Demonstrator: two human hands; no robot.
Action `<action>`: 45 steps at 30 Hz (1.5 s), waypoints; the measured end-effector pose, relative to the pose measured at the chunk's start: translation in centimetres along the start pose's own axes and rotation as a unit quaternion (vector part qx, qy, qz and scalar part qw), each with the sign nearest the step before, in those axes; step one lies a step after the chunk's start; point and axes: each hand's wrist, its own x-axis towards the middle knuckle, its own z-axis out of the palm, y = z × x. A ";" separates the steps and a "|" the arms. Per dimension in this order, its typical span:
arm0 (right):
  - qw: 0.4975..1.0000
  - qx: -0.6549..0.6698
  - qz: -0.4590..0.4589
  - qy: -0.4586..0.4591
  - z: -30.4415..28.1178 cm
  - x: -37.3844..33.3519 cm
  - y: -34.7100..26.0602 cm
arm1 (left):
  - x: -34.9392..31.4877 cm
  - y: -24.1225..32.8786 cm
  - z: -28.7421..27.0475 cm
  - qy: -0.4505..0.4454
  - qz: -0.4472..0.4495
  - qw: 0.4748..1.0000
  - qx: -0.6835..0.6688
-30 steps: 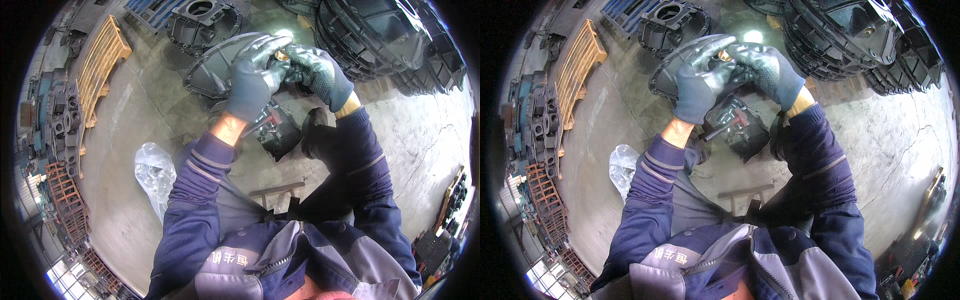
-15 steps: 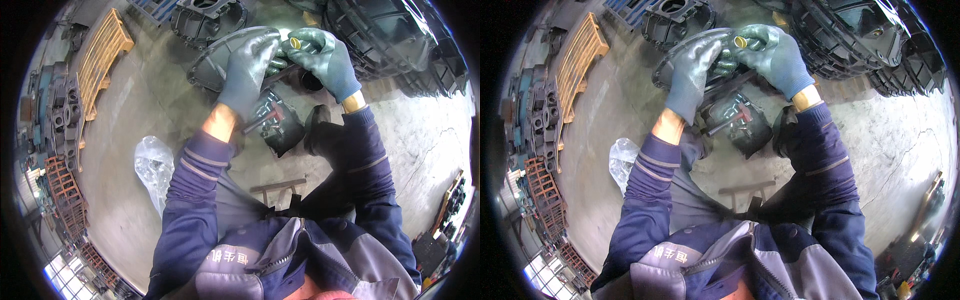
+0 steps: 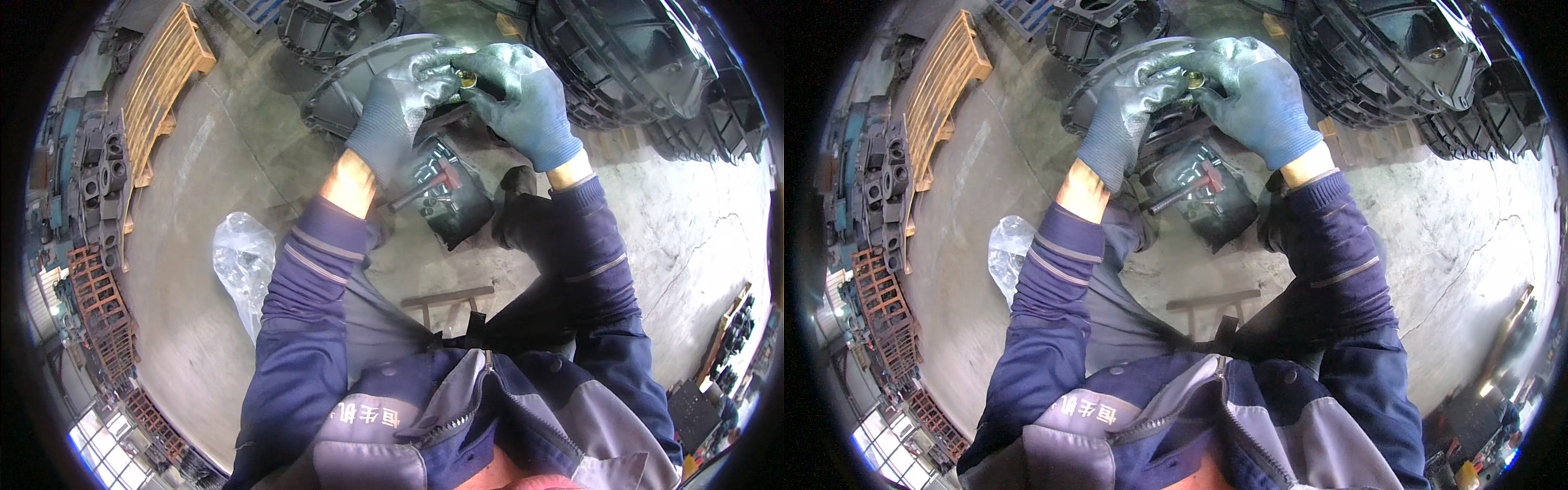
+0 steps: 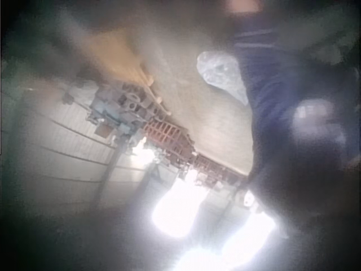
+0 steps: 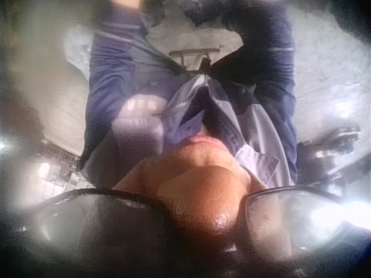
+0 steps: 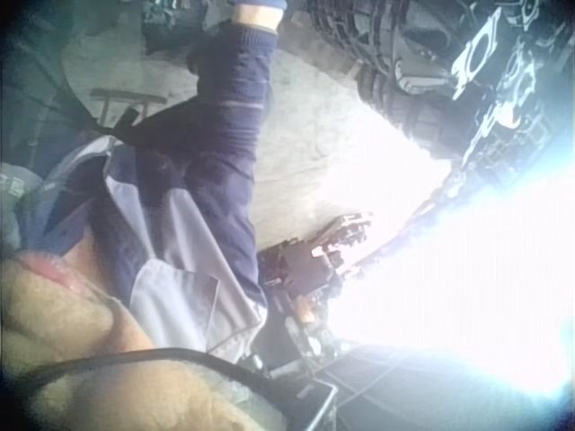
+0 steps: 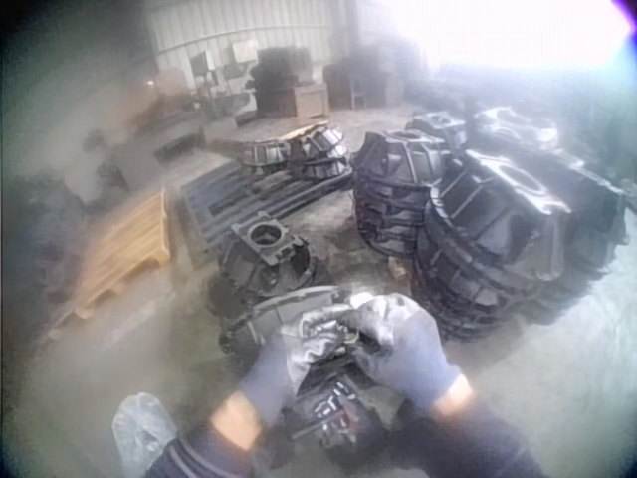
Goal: The person sits on the floor and uses a hammer and small metal pieces to assemble a large metal housing. They repeatedly insert and tap components into place, then move the finished part to a stack of similar housings.
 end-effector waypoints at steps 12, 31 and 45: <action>0.999 -0.026 -0.032 -0.009 0.0 -0.8 0.5 | 1.0 -0.7 -0.3 -0.003 0.021 0.992 0.122; 0.999 -0.030 -0.024 -0.016 0.9 -2.1 2.2 | 2.5 -1.9 -2.0 -0.027 0.052 0.962 0.268; 0.910 0.014 0.369 -0.188 11.2 -16.6 18.5 | 12.3 -1.4 -14.0 -0.012 -0.046 0.672 0.739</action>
